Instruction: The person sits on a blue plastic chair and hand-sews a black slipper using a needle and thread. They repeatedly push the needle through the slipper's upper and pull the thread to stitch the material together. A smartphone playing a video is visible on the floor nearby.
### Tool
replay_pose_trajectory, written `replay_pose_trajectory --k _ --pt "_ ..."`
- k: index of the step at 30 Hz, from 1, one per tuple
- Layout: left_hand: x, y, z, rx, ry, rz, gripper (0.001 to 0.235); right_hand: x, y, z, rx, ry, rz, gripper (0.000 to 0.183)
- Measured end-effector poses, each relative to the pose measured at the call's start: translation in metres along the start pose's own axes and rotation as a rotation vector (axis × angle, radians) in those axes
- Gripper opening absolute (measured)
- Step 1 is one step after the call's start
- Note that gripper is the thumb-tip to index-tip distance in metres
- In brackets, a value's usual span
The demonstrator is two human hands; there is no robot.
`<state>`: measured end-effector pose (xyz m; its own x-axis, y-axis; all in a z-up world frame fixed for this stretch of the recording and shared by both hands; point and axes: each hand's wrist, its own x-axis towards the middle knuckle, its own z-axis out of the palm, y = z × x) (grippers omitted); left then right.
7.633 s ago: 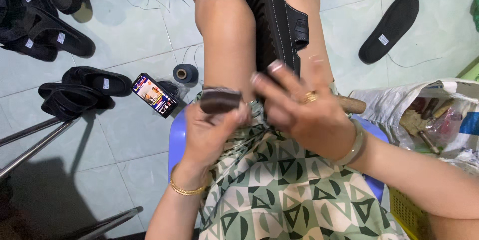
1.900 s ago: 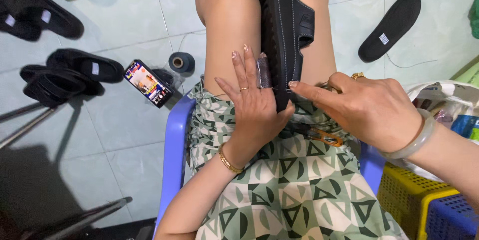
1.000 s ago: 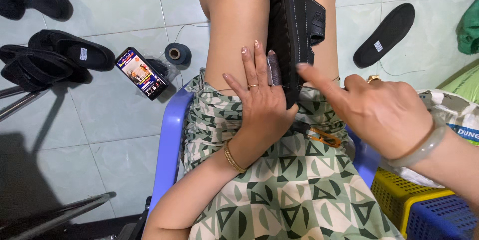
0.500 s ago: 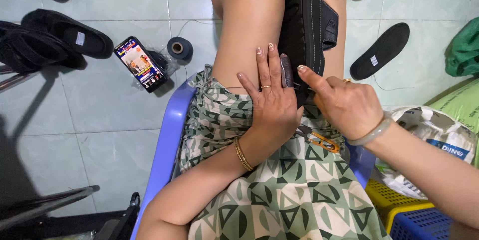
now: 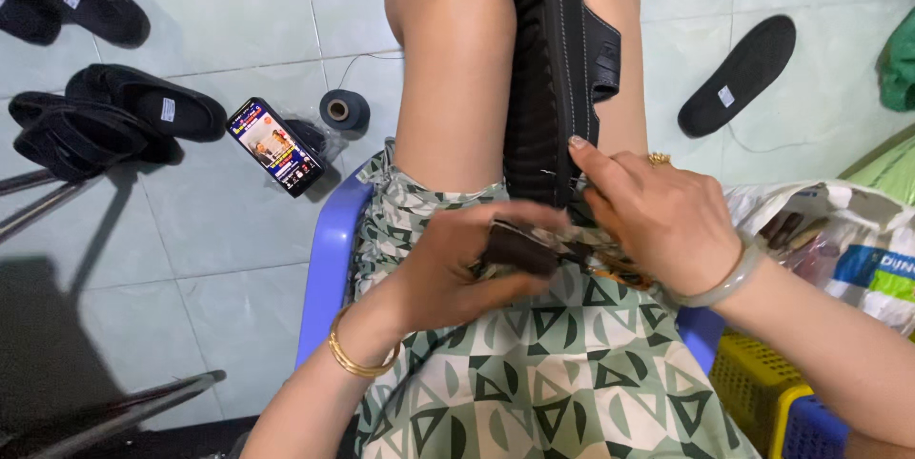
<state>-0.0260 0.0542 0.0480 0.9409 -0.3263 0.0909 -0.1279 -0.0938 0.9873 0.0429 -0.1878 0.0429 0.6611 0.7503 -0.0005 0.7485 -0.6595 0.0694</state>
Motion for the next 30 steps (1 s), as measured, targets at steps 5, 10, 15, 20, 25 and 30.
replay_pose_trajectory --k 5,10,15,20,25,30 --pt "0.017 -0.032 0.015 -0.018 0.192 -0.177 0.013 0.002 -0.007 0.003 0.099 -0.076 0.116 0.057" --pt "0.019 -0.038 0.03 -0.009 0.141 -0.73 0.01 -0.004 0.001 0.002 0.278 0.033 0.002 0.046" --pt "0.02 -0.035 0.036 0.265 0.208 -0.426 0.057 0.0 0.009 -0.012 0.325 -0.02 -0.025 0.05" --pt "0.019 -0.035 0.052 0.875 0.32 -0.105 0.091 -0.019 0.042 -0.069 -0.09 -0.782 0.138 0.073" --pt "0.009 -0.052 0.054 0.901 0.31 0.036 0.046 -0.051 0.031 -0.055 0.348 -0.671 0.137 0.019" --pt "-0.02 -0.043 0.049 0.642 0.24 -0.074 0.041 -0.02 0.03 -0.042 0.712 -0.491 0.334 0.025"
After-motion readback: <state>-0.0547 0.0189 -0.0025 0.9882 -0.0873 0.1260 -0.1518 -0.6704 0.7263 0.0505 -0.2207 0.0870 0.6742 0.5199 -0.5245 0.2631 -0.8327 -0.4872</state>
